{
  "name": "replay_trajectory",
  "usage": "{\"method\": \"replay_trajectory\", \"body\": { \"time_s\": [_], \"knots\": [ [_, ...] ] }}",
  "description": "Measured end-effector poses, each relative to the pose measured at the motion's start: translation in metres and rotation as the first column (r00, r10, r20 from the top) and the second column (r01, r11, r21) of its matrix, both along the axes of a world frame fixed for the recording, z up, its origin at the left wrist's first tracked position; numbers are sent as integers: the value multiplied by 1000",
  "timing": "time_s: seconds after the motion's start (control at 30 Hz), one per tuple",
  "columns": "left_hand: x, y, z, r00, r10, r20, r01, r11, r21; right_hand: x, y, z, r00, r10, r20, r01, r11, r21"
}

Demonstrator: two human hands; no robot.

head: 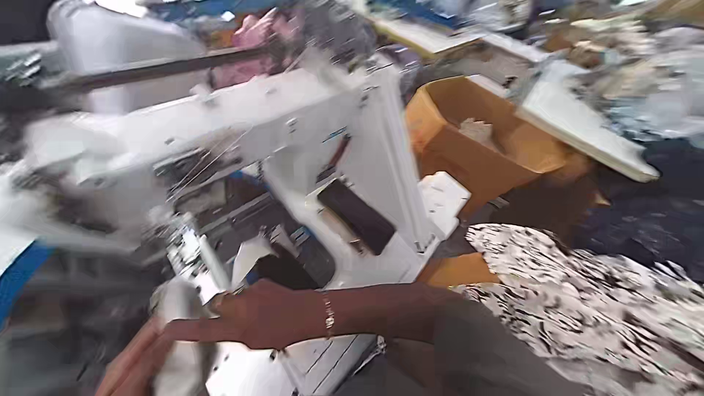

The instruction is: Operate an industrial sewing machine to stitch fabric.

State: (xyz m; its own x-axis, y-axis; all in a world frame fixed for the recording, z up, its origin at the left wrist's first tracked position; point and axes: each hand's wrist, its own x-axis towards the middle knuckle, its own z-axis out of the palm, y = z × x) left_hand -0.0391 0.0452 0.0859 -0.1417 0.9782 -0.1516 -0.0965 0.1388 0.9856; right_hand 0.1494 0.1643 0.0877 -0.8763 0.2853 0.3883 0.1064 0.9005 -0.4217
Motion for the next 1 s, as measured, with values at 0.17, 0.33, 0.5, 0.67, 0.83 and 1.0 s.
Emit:
{"method": "replay_trajectory", "body": {
  "time_s": [0.17,0.33,0.5,0.67,0.83,1.0],
  "knots": [
    [13,35,-19,947,258,-194,-238,964,120,7,-7,-16,984,80,-162,-42,973,228],
    [33,76,-35,603,447,-661,-427,880,207,11,19,5,925,-272,264,289,957,-28],
    [40,61,-24,643,199,-739,-311,950,-15,3,70,7,856,-365,365,451,873,-186],
    [31,71,-12,610,106,-786,-285,954,-92,-22,41,-1,889,-436,142,453,883,-122],
    [32,65,-26,573,315,-757,-297,940,166,-13,54,-16,967,-252,-37,247,963,-103],
    [34,54,-40,296,414,-861,-206,907,366,-12,62,-19,995,-102,18,104,992,-77]
  ]
}}
